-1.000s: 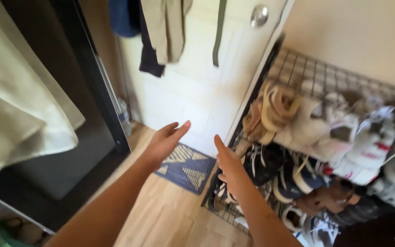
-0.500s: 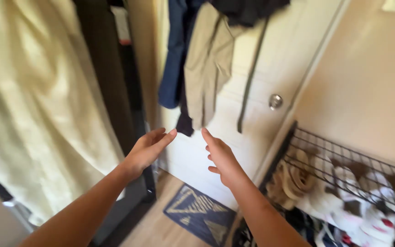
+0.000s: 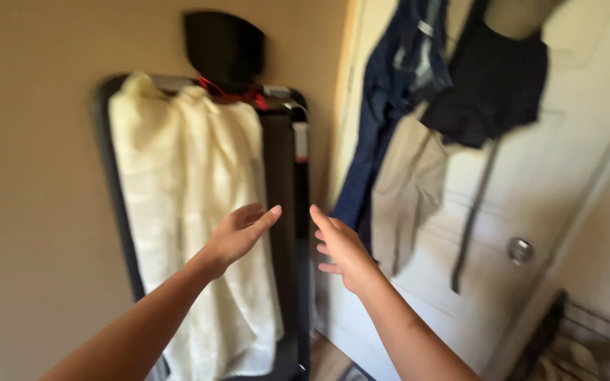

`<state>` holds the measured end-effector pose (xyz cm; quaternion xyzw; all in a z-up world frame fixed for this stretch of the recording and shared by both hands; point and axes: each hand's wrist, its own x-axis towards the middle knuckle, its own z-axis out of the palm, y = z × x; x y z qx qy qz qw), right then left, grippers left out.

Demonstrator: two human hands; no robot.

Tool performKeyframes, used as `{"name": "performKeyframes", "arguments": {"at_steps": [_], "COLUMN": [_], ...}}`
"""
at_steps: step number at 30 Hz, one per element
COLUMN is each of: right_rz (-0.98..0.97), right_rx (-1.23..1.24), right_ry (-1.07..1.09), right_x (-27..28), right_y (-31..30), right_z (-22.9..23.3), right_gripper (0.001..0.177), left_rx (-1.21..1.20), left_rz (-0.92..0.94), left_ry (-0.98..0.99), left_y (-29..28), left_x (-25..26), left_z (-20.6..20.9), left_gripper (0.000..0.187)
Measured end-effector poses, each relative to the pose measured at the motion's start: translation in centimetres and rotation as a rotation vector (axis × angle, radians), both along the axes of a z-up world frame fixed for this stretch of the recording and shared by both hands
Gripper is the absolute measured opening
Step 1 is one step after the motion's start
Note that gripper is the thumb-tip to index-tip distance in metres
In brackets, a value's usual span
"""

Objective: The recorder is seen organizing various shoes on a rack, placing some into shoe boxes, and handling a white cloth garment.

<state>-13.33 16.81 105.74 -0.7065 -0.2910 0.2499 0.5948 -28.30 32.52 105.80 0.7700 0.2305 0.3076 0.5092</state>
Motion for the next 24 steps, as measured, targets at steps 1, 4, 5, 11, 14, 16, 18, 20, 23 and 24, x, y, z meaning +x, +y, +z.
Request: {"name": "performKeyframes", "arguments": {"at_steps": [1,4,5,11,14,16,18,20,23,24], "right_rz": [0.022,0.092,0.110,0.203,0.244,0.272,0.284,0.316,0.301,0.264], "right_rx": [0.008,0.041,0.045,0.089,0.103,0.126,0.114,0.118,0.112,0.104], "right_ry": [-0.010,-0.040,-0.062,-0.120,-0.134,-0.146,-0.203,-0.213,-0.253,-0.283], "right_x": [-0.5,-1.9,-2.5,-3.8,-3.1,-2.8,-3.0,-2.3,-1.3,-1.0], "right_y": [0.9,3.3,4.1,9.1,12.8,15.5,17.7,19.9,24.0,25.3], "right_z": [0.6,2.6,3.3,7.2,8.1,9.4,10.3,10.9,11.4,11.4], "right_gripper": [0.096,0.096,0.095,0.088,0.085,0.083,0.080,0.080,0.081,0.083], "left_rx": [0.008,0.045,0.051,0.134,0.151,0.194,0.259,0.308,0.346,0.336], "left_rz": [0.022,0.088,0.110,0.271,0.347,0.405,0.510,0.623,0.787,0.848], "left_ry": [-0.010,-0.017,-0.035,-0.089,-0.141,-0.171,-0.135,-0.083,-0.018,-0.005], "left_y": [0.7,2.7,3.7,9.0,12.6,15.2,17.2,18.6,20.9,21.5], "left_x": [-0.7,-2.4,-2.7,-4.3,-3.8,-3.4,-3.0,-2.7,-2.2,-2.0], "left_z": [0.6,2.2,2.6,4.6,5.2,6.6,7.2,8.0,8.9,9.1], "left_gripper": [0.101,0.101,0.102,0.102,0.102,0.103,0.100,0.098,0.096,0.097]}}
